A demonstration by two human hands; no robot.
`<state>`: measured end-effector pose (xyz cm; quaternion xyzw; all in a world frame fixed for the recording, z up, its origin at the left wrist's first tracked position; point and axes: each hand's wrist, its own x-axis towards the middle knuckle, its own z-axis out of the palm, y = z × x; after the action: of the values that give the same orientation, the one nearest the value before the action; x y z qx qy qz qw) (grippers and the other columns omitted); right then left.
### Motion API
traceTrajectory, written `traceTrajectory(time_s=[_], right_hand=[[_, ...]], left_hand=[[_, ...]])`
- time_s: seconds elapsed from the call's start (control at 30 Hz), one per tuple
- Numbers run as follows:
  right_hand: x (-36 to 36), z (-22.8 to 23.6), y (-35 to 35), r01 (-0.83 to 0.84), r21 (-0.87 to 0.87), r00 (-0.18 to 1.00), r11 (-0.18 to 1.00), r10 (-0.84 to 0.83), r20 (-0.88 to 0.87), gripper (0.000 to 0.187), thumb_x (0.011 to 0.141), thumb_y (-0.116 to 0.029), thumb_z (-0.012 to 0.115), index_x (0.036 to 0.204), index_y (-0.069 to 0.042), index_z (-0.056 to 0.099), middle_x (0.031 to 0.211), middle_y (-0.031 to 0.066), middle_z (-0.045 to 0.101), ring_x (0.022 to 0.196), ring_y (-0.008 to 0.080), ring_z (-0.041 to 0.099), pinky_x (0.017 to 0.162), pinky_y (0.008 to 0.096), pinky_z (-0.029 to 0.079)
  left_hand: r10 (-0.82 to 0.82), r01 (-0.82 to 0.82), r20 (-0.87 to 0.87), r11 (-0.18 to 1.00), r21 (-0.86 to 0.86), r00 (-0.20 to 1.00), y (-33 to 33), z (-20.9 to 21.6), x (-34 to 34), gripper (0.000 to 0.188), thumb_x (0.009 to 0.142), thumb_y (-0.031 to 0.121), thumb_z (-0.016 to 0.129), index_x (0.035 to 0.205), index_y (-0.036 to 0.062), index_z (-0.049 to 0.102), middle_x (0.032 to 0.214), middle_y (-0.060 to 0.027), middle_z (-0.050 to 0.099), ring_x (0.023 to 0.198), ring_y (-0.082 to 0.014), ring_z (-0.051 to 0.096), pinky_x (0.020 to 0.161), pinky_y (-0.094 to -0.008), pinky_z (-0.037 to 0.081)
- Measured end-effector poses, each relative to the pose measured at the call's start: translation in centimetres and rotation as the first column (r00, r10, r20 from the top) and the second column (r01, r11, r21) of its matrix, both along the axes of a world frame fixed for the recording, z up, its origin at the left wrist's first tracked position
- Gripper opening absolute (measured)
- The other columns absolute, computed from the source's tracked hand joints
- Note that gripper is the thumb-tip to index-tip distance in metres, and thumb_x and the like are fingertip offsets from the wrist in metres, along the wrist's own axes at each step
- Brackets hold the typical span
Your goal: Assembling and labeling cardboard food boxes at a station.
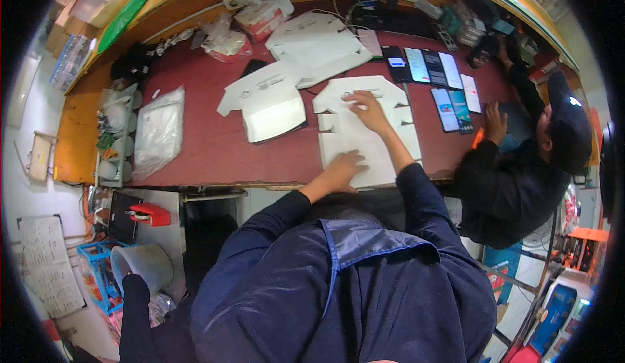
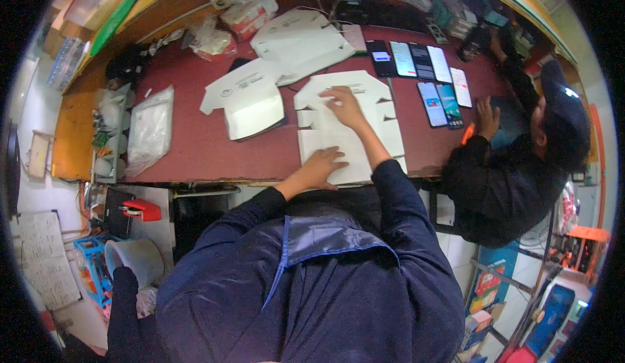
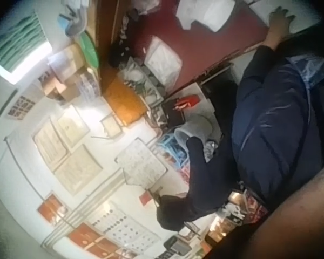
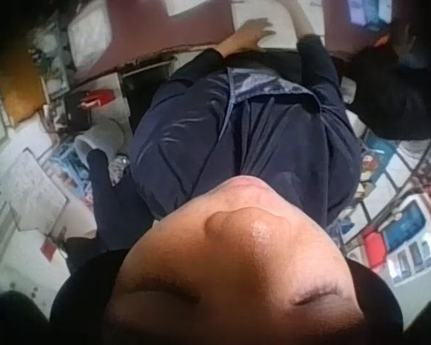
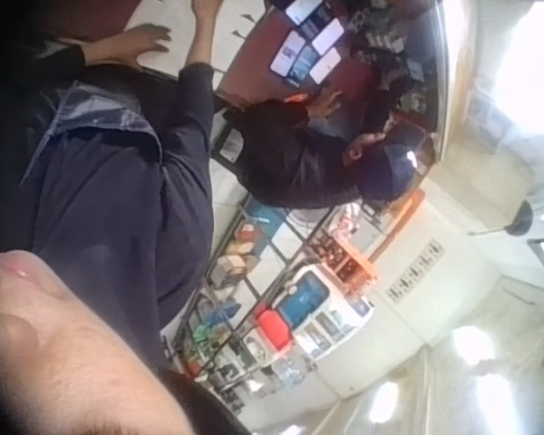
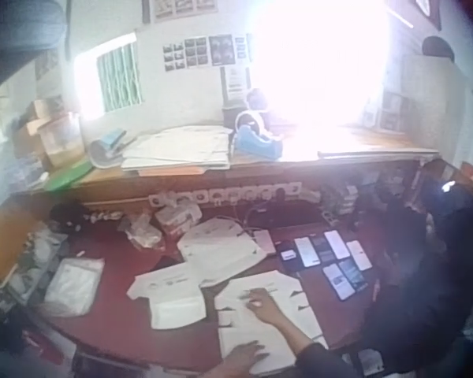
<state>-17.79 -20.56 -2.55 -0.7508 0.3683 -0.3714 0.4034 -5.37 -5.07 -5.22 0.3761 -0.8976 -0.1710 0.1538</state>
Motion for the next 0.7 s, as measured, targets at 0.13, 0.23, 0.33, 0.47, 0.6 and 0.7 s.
traceTrajectory(time_s=[0.13, 0.23, 0.33, 0.47, 0.6, 0.7], right_hand=[[-11.7, 2.3, 4.9, 0.237, 0.165, 0.969, 0.957, -0.222, -0.105, 0.026, 0.074, -0.001, 0.055, 0.097, -0.008, 0.067, 0.1, 0.0122, 0.06, 0.105, 0.0232, 0.052, 0.083, 0.0315, 0.046], [-17.4, 3.3, 9.6, 0.436, 0.284, 0.9, 0.854, -0.414, -0.136, 0.024, 0.076, 0.0, 0.054, 0.097, -0.004, 0.065, 0.095, 0.0087, 0.061, 0.094, 0.0169, 0.056, 0.079, 0.0283, 0.044], [-18.7, 2.3, 13.3, 0.673, 0.207, 0.726, 0.71, -0.687, -0.002, 0.02, 0.077, 0.002, 0.054, 0.094, -0.002, 0.064, 0.094, 0.0073, 0.061, 0.087, 0.0145, 0.057, 0.078, 0.0261, 0.044], [-16.5, 1.7, 16.1, 0.791, 0.079, 0.598, 0.607, -0.794, 0.113, 0.016, 0.077, 0.002, 0.056, 0.09, -0.003, 0.064, 0.092, 0.0046, 0.059, 0.081, 0.0129, 0.057, 0.073, 0.024, 0.044], [-10.6, 6.6, 17.1, 0.819, -0.018, 0.567, 0.573, -0.805, 0.177, 0.012, 0.079, -0.003, 0.059, 0.091, -0.004, 0.063, 0.087, 0.0017, 0.056, 0.074, 0.0093, 0.055, 0.059, 0.0206, 0.042], [-8.6, 7.8, 16.7, 0.73, 0.124, 0.651, 0.672, -0.739, 0.171, 0.037, 0.081, -0.01, 0.061, 0.116, -0.005, 0.052, 0.105, 0.0085, 0.056, 0.091, 0.0149, 0.055, 0.069, 0.0249, 0.047]], left_hand=[[-0.121, 0.122, -0.012, 0.982, 0.145, 0.993, -2.9, 0.7, 1.4, 0.055, 0.062, 0.041, 0.075, 0.104, 0.0076, 0.065, 0.117, -0.0146, 0.056, 0.123, -0.0342, 0.039, 0.099, -0.0388, 0.036], [0.034, 0.149, -0.316, 0.829, 0.539, 0.948, -4.8, 1.4, 2.3, 0.041, 0.065, 0.037, 0.074, 0.089, 0.0043, 0.068, 0.082, -0.0163, 0.065, 0.092, -0.0306, 0.06, 0.079, -0.0349, 0.047], [0.163, -0.099, -0.05, 0.785, 0.611, 0.985, -5.8, 3.4, 2.6, 0.033, 0.068, 0.032, 0.073, 0.076, 0.0009, 0.067, 0.055, -0.0125, 0.057, 0.057, -0.0223, 0.055, 0.056, -0.0325, 0.044], [0.363, -0.122, -0.223, 0.721, 0.682, 0.905, -6.1, 2.5, 3.1, 0.034, 0.068, 0.026, 0.075, 0.058, -0.001, 0.056, 0.05, -0.005, 0.05, 0.049, -0.0103, 0.043, 0.049, -0.0293, 0.035], [0.35, -0.013, -0.201, 0.523, 0.852, 0.915, -7.4, 3.7, 4.3, 0.028, 0.07, 0.026, 0.076, 0.059, 0.0088, 0.056, 0.056, 0.006, 0.048, 0.054, -0.0057, 0.04, 0.048, -0.0233, 0.031], [0.465, -0.034, -0.331, 0.618, 0.785, 0.821, -7.1, 5.3, 3.9, 0.026, 0.072, 0.023, 0.074, 0.063, 0.008, 0.054, 0.059, 0.0034, 0.05, 0.054, -0.0089, 0.042, 0.049, -0.0251, 0.033]])
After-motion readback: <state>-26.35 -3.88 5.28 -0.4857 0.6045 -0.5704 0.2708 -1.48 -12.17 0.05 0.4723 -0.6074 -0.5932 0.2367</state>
